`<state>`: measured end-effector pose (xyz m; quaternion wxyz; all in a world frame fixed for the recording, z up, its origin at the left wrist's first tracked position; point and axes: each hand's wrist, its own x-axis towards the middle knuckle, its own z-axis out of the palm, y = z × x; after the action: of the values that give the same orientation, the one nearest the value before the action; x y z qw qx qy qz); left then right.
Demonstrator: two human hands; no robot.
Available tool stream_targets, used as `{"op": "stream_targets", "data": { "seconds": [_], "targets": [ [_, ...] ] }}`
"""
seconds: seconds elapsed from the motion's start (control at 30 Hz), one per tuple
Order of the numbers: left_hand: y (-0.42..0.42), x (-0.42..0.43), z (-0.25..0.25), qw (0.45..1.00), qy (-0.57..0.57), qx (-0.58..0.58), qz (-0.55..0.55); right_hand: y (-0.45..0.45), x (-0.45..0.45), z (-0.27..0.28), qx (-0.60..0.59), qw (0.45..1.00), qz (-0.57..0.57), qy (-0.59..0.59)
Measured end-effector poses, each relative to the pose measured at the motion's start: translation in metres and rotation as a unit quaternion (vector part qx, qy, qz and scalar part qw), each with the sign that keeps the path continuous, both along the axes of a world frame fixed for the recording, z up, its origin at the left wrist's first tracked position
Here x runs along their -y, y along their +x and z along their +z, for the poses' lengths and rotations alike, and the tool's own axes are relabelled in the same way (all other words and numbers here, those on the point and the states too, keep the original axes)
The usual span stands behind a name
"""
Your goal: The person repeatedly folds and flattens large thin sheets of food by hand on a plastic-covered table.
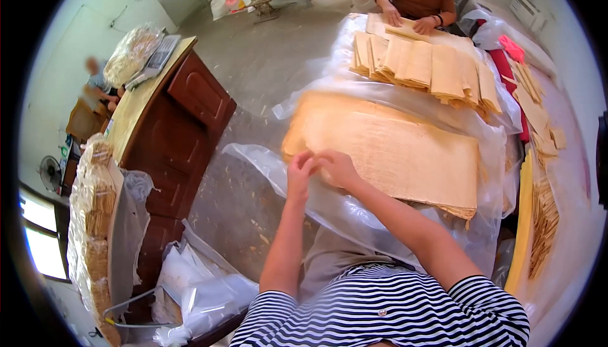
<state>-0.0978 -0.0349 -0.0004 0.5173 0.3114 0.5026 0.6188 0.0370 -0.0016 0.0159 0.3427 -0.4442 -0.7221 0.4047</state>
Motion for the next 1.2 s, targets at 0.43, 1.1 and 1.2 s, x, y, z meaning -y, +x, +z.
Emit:
{"op": "stream_targets", "data": {
  "seconds": [0.43,1.1,1.2],
  "targets": [
    [0.003,-0.007,-0.019,0.94,0.028,-0.316,0.128,-0.009,-0.005,0.009,0.018,0.999,-0.038,-0.033],
    [-0.011,0.014,-0.027,0.903,-0.124,-0.386,0.141,0.076,-0.044,-0.03,-0.109,0.946,-0.246,-0.182],
    [0.005,0.015,0.015,0.659,0.057,-0.705,0.257,0.085,-0.033,-0.028,-0.144,0.933,-0.261,-0.203]
  ]
}}
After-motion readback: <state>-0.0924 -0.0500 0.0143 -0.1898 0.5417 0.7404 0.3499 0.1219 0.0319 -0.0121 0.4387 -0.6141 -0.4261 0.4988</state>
